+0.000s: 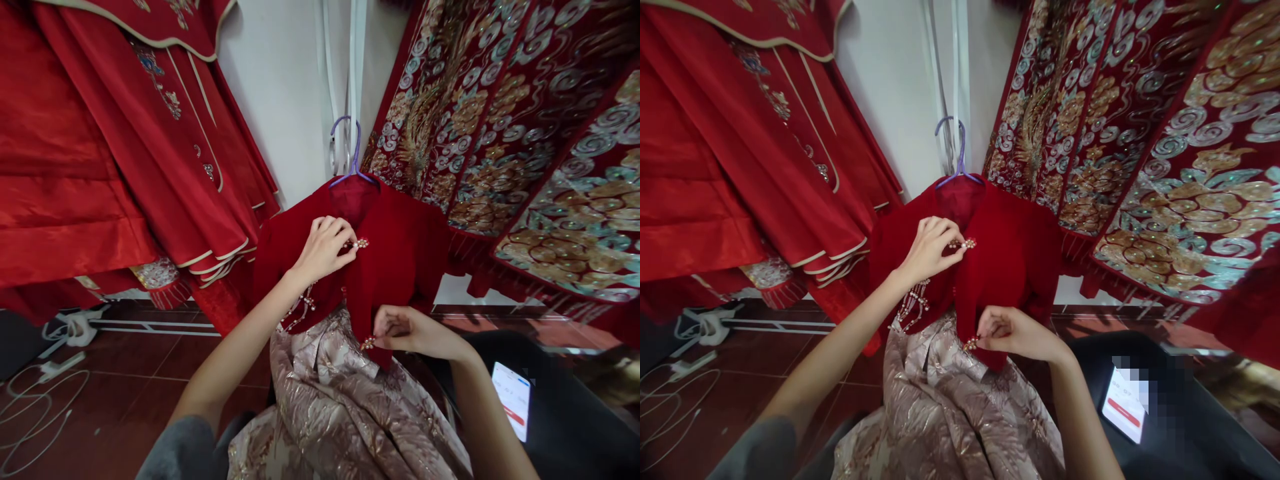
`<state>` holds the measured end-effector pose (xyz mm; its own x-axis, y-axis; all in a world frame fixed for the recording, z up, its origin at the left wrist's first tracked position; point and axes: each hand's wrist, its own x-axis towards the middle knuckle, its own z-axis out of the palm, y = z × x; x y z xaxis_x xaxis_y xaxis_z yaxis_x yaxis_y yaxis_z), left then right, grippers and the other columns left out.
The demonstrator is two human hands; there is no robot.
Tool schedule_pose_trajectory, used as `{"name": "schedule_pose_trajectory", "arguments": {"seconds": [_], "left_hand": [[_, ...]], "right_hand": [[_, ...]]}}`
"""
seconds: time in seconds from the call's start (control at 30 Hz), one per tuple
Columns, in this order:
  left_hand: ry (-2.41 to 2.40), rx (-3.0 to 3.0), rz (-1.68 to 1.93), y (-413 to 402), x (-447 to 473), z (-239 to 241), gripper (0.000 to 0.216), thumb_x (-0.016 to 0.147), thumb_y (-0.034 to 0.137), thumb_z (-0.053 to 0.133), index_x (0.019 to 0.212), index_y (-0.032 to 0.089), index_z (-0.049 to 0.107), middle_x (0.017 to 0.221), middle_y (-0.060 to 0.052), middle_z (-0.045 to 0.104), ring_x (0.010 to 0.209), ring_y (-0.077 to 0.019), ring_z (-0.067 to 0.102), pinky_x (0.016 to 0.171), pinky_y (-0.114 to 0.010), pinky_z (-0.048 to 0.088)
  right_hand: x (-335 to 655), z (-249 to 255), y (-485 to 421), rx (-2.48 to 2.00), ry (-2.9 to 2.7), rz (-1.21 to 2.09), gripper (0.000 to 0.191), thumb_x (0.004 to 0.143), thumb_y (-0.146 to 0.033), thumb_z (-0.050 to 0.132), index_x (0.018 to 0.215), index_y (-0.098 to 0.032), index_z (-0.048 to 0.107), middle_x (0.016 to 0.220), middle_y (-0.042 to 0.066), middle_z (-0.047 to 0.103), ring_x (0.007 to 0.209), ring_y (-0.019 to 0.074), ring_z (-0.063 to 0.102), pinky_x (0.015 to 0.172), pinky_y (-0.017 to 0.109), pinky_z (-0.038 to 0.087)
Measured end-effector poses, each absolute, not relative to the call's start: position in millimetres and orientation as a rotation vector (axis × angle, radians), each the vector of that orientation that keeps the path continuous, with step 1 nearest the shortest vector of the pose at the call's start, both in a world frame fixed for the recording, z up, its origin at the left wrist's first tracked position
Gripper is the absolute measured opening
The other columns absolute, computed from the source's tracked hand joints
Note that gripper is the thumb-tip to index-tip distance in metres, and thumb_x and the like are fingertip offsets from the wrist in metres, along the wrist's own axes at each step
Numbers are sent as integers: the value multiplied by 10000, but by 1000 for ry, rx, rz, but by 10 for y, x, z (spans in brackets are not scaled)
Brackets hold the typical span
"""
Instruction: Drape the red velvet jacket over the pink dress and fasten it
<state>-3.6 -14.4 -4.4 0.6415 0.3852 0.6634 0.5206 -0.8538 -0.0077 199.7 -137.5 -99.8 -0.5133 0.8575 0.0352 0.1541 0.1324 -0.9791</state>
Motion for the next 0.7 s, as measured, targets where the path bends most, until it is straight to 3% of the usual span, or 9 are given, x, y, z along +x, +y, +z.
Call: {"name": "schedule_pose_trajectory", "arguments": {"seconds": [0.17, 0.3, 0.4, 0.5, 0.6, 0.7], "left_hand": [[-533, -2743, -903, -63, -32, 49, 119, 855, 226, 530, 868, 228, 649, 761, -1, 626, 889, -181, 570, 1161, -513, 178], [-465, -2543, -809, -20, -32, 20, 249, 941, 219, 394, 877, 203, 634, 678, 24, 608, 748, -140, 575, 1184, -537, 147], [-473, -2403, -744, -30, -43, -5, 302, 971, 254, 349, 883, 182, 629, 671, 16, 627, 696, -137, 584, 1183, -513, 186], [-605, -2304, -698, -110, -45, -18, 296, 953, 254, 363, 954, 143, 637, 672, -23, 641, 701, -170, 612, 1147, -506, 262], [-943, -2155, -740, -226, -53, -47, 296, 895, 184, 421, 1092, 66, 609, 812, -114, 676, 839, -240, 640, 1104, -533, 302], [-1167, -2027, -769, -287, -134, -121, 410, 864, 75, 397, 1253, 57, 525, 1153, -194, 639, 1083, -291, 587, 1129, -577, 248]], "right_hand": [[2000, -970, -1378, -1038, -1769, 1322, 225, 812, -375, 674, 903, -181, 605, 825, 19, 651, 775, 136, 624, 729, 273, 522], [2003, -862, -1347, -1089, -1776, 1151, 233, 842, -412, 642, 901, -191, 602, 861, 34, 657, 808, 147, 626, 751, 287, 523], [1922, -662, -1174, -1125, -1605, 745, 247, 836, -421, 633, 950, -206, 588, 991, 69, 648, 918, 188, 628, 804, 339, 535], [1709, -402, -846, -1130, -1354, 159, 378, 816, -399, 625, 1132, -218, 523, 1193, 109, 568, 1086, 240, 568, 922, 436, 498], [1420, -230, -494, -1231, -1244, -247, 603, 786, -382, 619, 1316, -201, 395, 1352, 163, 444, 1311, 319, 383, 1073, 582, 308], [1233, -254, -292, -1346, -1206, -409, 713, 774, -311, 573, 1408, -173, 279, 1483, 195, 272, 1397, 355, 244, 1100, 644, 183]]}}
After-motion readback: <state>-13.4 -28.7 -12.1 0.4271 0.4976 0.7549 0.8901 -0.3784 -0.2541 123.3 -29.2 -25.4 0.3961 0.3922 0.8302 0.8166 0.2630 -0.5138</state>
